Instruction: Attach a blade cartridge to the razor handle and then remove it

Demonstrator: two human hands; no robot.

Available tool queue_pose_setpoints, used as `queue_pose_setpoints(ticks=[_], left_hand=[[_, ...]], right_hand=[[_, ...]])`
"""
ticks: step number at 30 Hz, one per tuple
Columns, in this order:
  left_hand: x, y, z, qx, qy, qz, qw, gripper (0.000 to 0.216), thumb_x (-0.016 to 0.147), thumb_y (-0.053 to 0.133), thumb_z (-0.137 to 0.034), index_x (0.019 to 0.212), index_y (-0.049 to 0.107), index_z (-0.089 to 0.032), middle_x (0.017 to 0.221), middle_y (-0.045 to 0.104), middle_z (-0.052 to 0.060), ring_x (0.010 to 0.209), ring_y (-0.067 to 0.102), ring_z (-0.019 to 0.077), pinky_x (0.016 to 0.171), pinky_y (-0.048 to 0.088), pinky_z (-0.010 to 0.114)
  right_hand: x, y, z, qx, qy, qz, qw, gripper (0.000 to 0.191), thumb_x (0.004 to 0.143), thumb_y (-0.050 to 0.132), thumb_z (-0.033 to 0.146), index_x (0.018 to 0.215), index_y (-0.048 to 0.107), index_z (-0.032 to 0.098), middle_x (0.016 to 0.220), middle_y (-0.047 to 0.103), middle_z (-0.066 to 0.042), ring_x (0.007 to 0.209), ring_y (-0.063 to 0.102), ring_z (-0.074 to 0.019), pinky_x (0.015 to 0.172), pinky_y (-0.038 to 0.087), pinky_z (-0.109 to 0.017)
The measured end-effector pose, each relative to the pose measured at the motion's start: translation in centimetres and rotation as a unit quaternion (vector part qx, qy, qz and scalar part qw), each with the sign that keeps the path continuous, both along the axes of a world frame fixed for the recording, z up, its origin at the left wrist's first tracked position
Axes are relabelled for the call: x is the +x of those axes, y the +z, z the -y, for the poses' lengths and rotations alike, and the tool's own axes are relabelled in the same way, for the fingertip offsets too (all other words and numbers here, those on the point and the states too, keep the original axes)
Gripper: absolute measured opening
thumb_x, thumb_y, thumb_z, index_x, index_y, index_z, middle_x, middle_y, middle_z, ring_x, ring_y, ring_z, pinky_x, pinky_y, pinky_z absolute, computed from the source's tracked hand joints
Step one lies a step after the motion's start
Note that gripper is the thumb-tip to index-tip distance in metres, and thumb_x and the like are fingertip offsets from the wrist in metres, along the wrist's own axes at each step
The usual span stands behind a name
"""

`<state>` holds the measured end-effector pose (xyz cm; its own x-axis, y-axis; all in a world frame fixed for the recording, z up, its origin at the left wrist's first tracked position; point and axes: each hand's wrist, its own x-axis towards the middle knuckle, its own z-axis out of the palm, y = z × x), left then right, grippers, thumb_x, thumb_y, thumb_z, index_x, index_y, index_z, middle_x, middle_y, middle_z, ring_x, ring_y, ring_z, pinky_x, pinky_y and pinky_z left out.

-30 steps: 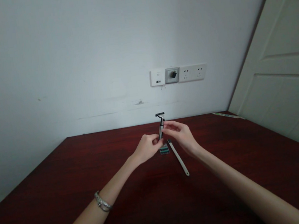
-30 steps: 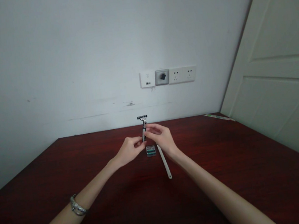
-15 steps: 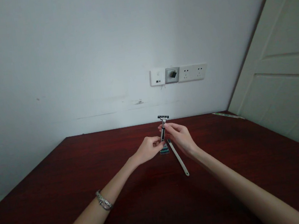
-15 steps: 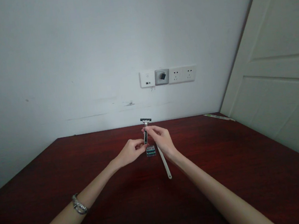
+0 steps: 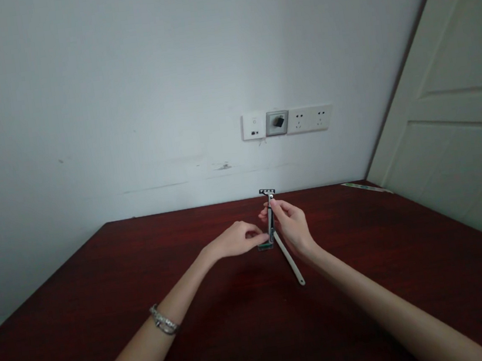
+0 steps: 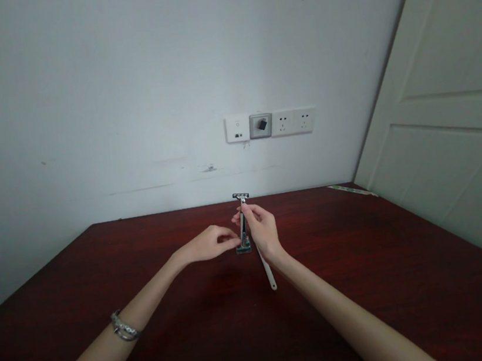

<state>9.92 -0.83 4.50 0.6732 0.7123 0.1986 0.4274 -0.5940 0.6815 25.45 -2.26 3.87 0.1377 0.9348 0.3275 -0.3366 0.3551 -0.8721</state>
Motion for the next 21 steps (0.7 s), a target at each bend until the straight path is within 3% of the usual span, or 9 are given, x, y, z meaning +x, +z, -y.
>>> queue_pose_setpoints(ticks=[2,3,4,5,8,10,12,16,21], left_hand=[[-0.1,0.0,-1.6,-0.043,0.087,0.112,0.989,0.034,0.084,0.045,-0.042,0.094,0.065,-0.016,0.095,0.065,0.008,0.08,0.058,0.018,0.073,0.042,0.027],[0.0,0.1,-2.5,-0.1,0.145,0.162,0.971,0.036,0.086,0.041,-0.041,0.097,0.063,-0.014,0.097,0.064,0.01,0.08,0.059,0.0189,0.072,0.044,0.029],[0.2,0.1,-3.5,-0.178,0.197,0.215,0.94,0.039,0.087,0.037,-0.041,0.1,0.06,-0.011,0.097,0.063,0.013,0.078,0.06,0.0199,0.071,0.046,0.03],[0.3,0.2,-4.4,-0.261,0.205,0.273,0.903,0.044,0.088,0.033,-0.041,0.104,0.057,-0.008,0.099,0.062,0.016,0.079,0.061,0.021,0.072,0.047,0.032],[1.0,0.7,-6.4,-0.456,0.144,0.405,0.779,0.058,0.09,0.023,-0.044,0.115,0.048,0.002,0.103,0.059,0.025,0.087,0.063,0.0257,0.075,0.049,0.034],[1.5,1.0,-7.1,-0.516,0.107,0.462,0.713,0.062,0.09,0.021,-0.044,0.122,0.041,0.005,0.108,0.057,0.028,0.092,0.062,0.028,0.075,0.05,0.036],[2.0,1.1,-7.4,-0.555,0.072,0.492,0.667,0.064,0.09,0.02,-0.044,0.128,0.035,0.004,0.116,0.053,0.03,0.097,0.061,0.0301,0.074,0.051,0.038],[2.7,1.0,-7.1,-0.602,-0.004,0.507,0.617,0.07,0.088,0.021,-0.047,0.134,0.026,0.006,0.126,0.045,0.032,0.109,0.055,0.0352,0.079,0.051,0.042],[3.0,1.3,-6.1,-0.611,-0.03,0.521,0.595,0.072,0.088,0.021,-0.046,0.135,0.022,0.008,0.129,0.04,0.035,0.113,0.051,0.0386,0.082,0.05,0.046]], right_hand=[[-0.3,0.3,0.4,-0.019,0.015,-0.017,1.0,0.034,0.072,0.064,0.049,0.08,0.061,0.016,0.068,0.064,-0.001,0.059,0.062,-0.0133,0.057,0.05,-0.026],[-0.5,0.4,0.6,-0.027,0.022,-0.023,0.999,0.034,0.071,0.064,0.049,0.08,0.06,0.016,0.068,0.063,-0.001,0.057,0.061,-0.0127,0.053,0.049,-0.025],[-0.7,0.5,0.8,-0.034,0.027,-0.028,0.999,0.034,0.071,0.065,0.049,0.08,0.06,0.017,0.067,0.061,0.0,0.055,0.059,-0.0118,0.049,0.048,-0.023],[-0.9,0.5,1.0,-0.039,0.032,-0.033,0.998,0.034,0.07,0.065,0.049,0.081,0.059,0.017,0.066,0.06,0.001,0.053,0.058,-0.0109,0.046,0.046,-0.022],[-1.6,0.3,1.4,-0.049,0.047,-0.039,0.997,0.033,0.072,0.064,0.049,0.077,0.057,0.016,0.058,0.051,0.004,0.045,0.049,-0.007,0.038,0.038,-0.018],[-1.9,0.0,1.7,-0.052,0.069,-0.041,0.995,0.034,0.074,0.062,0.049,0.07,0.055,0.016,0.051,0.045,0.006,0.038,0.039,-0.004,0.033,0.029,-0.015],[-2.1,-0.2,2.0,-0.06,0.106,-0.049,0.991,0.036,0.074,0.06,0.05,0.066,0.052,0.016,0.049,0.042,0.007,0.034,0.03,-0.0021,0.03,0.019,-0.015],[-2.4,-0.3,2.5,-0.098,0.174,-0.083,0.976,0.036,0.071,0.062,0.05,0.068,0.055,0.015,0.051,0.045,0.005,0.034,0.026,-0.0016,0.031,0.013,-0.015],[-2.4,-0.5,2.5,-0.139,0.214,-0.097,0.962,0.038,0.072,0.06,0.05,0.068,0.059,0.012,0.046,0.039,0.006,0.036,0.024,-0.0023,0.033,0.01,-0.015]])
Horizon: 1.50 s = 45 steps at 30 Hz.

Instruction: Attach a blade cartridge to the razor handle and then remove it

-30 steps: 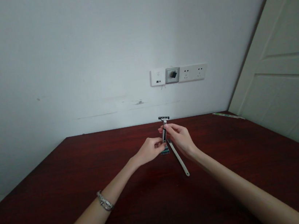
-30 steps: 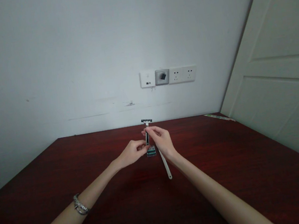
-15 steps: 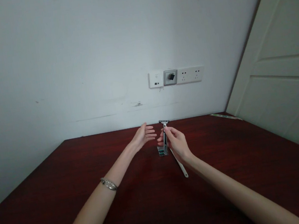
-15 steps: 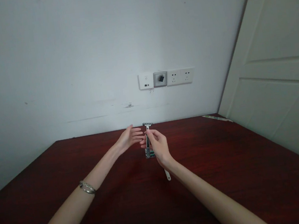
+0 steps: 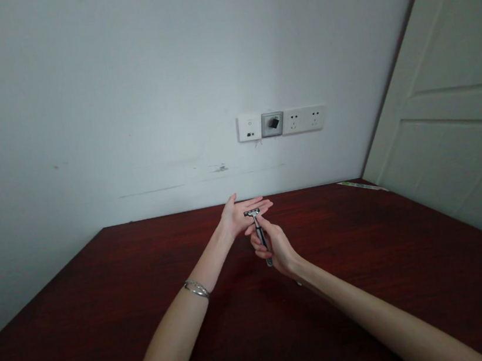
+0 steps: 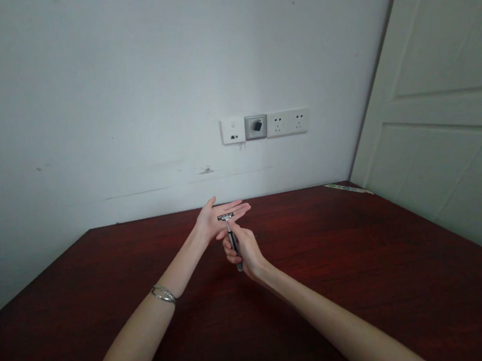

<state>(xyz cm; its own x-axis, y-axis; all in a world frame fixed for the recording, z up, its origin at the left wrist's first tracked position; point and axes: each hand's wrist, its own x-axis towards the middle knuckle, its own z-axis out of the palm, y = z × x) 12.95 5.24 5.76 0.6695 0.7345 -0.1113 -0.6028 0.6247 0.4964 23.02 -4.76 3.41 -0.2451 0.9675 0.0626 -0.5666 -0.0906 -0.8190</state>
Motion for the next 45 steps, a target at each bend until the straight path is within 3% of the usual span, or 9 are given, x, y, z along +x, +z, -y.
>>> queue_pose_setpoints(ticks=[6,12,19,29,45], left_hand=[[0.6,0.8,1.3,0.013,-0.016,-0.004,1.0,0.071,0.086,0.026,-0.042,0.134,0.023,0.01,0.124,0.046,0.035,0.111,0.053,0.0375,0.085,0.048,0.048],[1.0,0.6,2.0,0.046,-0.013,-0.013,0.999,0.068,0.086,0.028,-0.039,0.129,0.028,0.014,0.116,0.052,0.035,0.108,0.056,0.0357,0.09,0.044,0.047],[0.8,0.7,2.2,0.068,-0.01,-0.016,0.998,0.066,0.088,0.025,-0.036,0.128,0.029,0.017,0.116,0.054,0.033,0.108,0.056,0.0309,0.089,0.046,0.037],[1.0,0.6,2.2,0.056,0.02,-0.073,0.996,0.062,0.091,0.016,-0.033,0.127,0.034,0.014,0.112,0.057,0.031,0.105,0.058,0.0297,0.09,0.045,0.039],[1.1,1.0,2.5,0.08,0.039,-0.092,0.992,0.053,0.089,0.025,-0.026,0.121,0.043,0.013,0.101,0.063,0.027,0.101,0.061,0.0278,0.091,0.046,0.037]], right_hand=[[0.1,-0.1,-0.2,-0.012,-0.007,0.005,1.0,0.038,0.068,0.063,0.05,0.061,0.056,0.013,0.044,0.035,0.007,0.035,0.022,-0.0016,0.033,0.009,-0.015],[0.0,-0.1,-0.3,-0.009,-0.024,0.013,1.0,0.041,0.066,0.065,0.052,0.058,0.051,0.014,0.042,0.034,0.008,0.034,0.02,-0.0009,0.032,0.008,-0.014],[0.1,-0.2,-0.4,-0.026,-0.027,0.021,0.999,0.045,0.064,0.066,0.055,0.058,0.047,0.016,0.041,0.03,0.01,0.033,0.019,-0.0001,0.032,0.007,-0.013],[0.0,-0.5,-0.7,-0.029,-0.04,0.057,0.997,0.045,0.066,0.064,0.055,0.056,0.043,0.017,0.04,0.027,0.011,0.032,0.017,-0.0002,0.031,0.009,-0.013],[-0.1,-0.8,-0.8,-0.003,-0.076,0.105,0.992,0.044,0.068,0.062,0.055,0.057,0.042,0.018,0.041,0.025,0.012,0.033,0.018,-0.0007,0.032,0.011,-0.013]])
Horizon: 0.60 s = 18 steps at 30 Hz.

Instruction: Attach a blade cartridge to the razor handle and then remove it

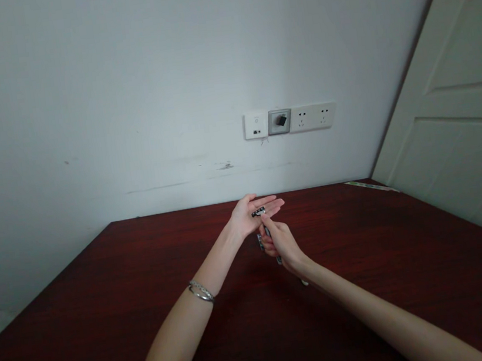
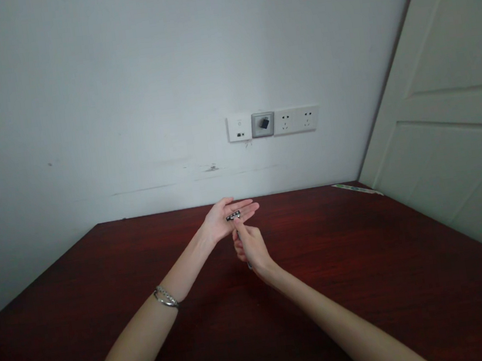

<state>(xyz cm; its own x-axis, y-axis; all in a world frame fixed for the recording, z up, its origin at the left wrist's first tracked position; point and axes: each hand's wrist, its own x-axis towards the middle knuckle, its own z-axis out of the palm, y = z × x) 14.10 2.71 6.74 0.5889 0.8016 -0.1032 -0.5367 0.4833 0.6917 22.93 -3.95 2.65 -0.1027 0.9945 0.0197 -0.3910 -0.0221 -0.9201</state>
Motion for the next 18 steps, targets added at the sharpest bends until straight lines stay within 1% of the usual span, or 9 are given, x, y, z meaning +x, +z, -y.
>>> queue_pose_setpoints(ticks=[3,7,10,12,14,18], left_hand=[[0.2,0.2,0.1,0.01,0.016,-0.01,1.0,0.05,0.088,0.029,-0.024,0.116,0.047,0.012,0.1,0.063,0.027,0.1,0.061,0.0276,0.093,0.045,0.038],[0.4,0.3,0.3,0.026,0.046,-0.041,0.998,0.038,0.086,0.035,-0.016,0.112,0.053,0.005,0.096,0.066,0.022,0.096,0.063,0.0246,0.095,0.043,0.038],[0.4,0.2,0.2,0.04,0.044,-0.063,0.996,0.033,0.084,0.037,-0.012,0.108,0.055,0.003,0.095,0.067,0.02,0.094,0.064,0.0233,0.096,0.041,0.038],[0.0,0.2,-0.1,0.049,0.031,-0.07,0.996,0.032,0.084,0.037,-0.012,0.106,0.056,0.001,0.096,0.067,0.019,0.095,0.064,0.0235,0.097,0.04,0.039],[-0.7,0.1,-0.4,0.063,0.004,-0.072,0.995,0.032,0.085,0.036,-0.015,0.105,0.057,0.0,0.099,0.067,0.019,0.097,0.063,0.024,0.098,0.039,0.04],[-2.6,-0.6,-1.1,0.137,-0.069,-0.042,0.987,0.037,0.089,0.038,-0.027,0.105,0.058,-0.001,0.111,0.062,0.021,0.108,0.057,0.0259,0.101,0.035,0.039]], right_hand=[[0.0,-0.2,-0.1,0.002,-0.002,0.005,1.0,0.044,0.068,0.061,0.056,0.058,0.042,0.018,0.041,0.025,0.012,0.033,0.017,-0.0009,0.032,0.011,-0.013],[0.0,-0.4,-0.3,0.005,0.013,0.003,1.0,0.044,0.069,0.061,0.056,0.059,0.042,0.018,0.042,0.026,0.011,0.034,0.017,-0.0009,0.032,0.01,-0.014],[0.1,-0.5,-0.3,0.002,0.029,-0.007,1.0,0.043,0.069,0.06,0.056,0.06,0.044,0.018,0.042,0.027,0.011,0.034,0.017,-0.0009,0.032,0.01,-0.013],[0.2,-0.4,-0.3,0.005,0.033,-0.012,0.999,0.043,0.069,0.061,0.056,0.06,0.044,0.017,0.043,0.027,0.011,0.034,0.017,-0.0009,0.032,0.01,-0.014],[0.2,-0.2,-0.3,0.008,0.034,-0.015,0.999,0.043,0.069,0.061,0.056,0.059,0.045,0.017,0.043,0.028,0.011,0.033,0.018,-0.0009,0.032,0.01,-0.014],[0.1,0.4,-0.1,0.01,0.037,-0.025,0.999,0.044,0.069,0.06,0.057,0.059,0.045,0.017,0.042,0.028,0.011,0.033,0.018,-0.001,0.032,0.009,-0.014]])
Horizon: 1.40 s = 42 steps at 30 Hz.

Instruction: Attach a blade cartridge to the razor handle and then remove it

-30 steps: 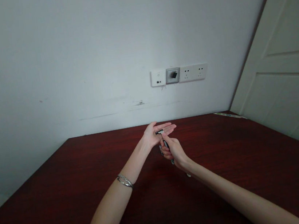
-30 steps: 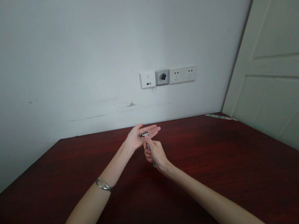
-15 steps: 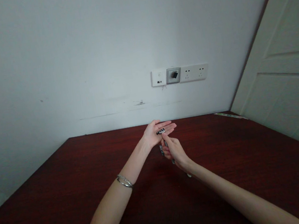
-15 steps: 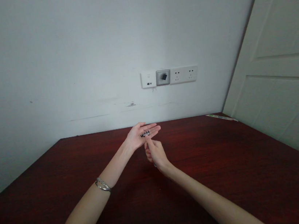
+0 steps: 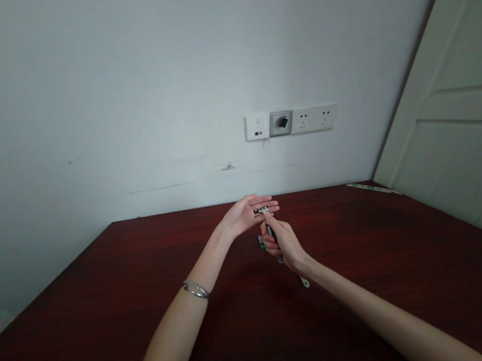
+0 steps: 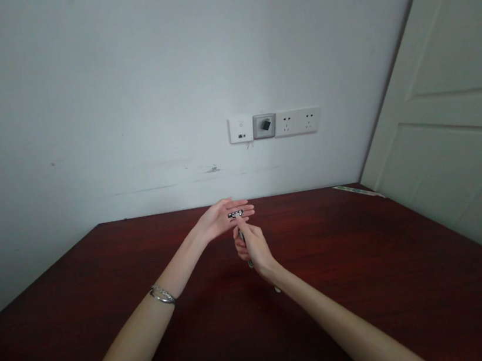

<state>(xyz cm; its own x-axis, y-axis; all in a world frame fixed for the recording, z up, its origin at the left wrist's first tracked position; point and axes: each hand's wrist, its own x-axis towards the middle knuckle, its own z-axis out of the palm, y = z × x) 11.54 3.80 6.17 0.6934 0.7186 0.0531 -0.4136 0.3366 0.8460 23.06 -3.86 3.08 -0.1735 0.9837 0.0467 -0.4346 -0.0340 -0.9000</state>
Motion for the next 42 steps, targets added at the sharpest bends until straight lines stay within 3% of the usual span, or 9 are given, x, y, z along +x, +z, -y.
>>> queue_pose_setpoints(ticks=[6,16,42], left_hand=[[-1.8,-1.5,0.0,0.111,-0.021,0.035,0.993,0.043,0.076,0.063,-0.027,0.112,0.057,-0.005,0.122,0.055,0.021,0.116,0.051,0.0284,0.103,0.031,0.041],[-1.4,-2.1,-0.6,0.124,-0.033,0.056,0.99,0.054,0.059,0.079,-0.028,0.106,0.063,-0.007,0.113,0.062,0.018,0.109,0.057,0.0272,0.101,0.034,0.04],[-2.3,-1.0,-0.6,0.203,-0.043,0.015,0.978,0.04,0.07,0.072,-0.025,0.106,0.065,-0.009,0.111,0.063,0.017,0.104,0.06,0.0247,0.095,0.042,0.036]], right_hand=[[-0.1,0.8,0.5,0.015,0.021,-0.018,1.0,0.043,0.071,0.06,0.056,0.059,0.045,0.017,0.043,0.028,0.01,0.034,0.018,-0.0013,0.032,0.01,-0.014],[-0.4,1.0,1.0,0.015,0.036,-0.033,0.999,0.043,0.071,0.06,0.056,0.06,0.046,0.017,0.043,0.029,0.01,0.033,0.018,-0.0008,0.032,0.01,-0.014],[-0.4,1.4,1.4,0.02,0.006,0.018,1.0,0.044,0.071,0.058,0.058,0.061,0.043,0.018,0.043,0.024,0.011,0.035,0.015,-0.0011,0.033,0.01,-0.014]])
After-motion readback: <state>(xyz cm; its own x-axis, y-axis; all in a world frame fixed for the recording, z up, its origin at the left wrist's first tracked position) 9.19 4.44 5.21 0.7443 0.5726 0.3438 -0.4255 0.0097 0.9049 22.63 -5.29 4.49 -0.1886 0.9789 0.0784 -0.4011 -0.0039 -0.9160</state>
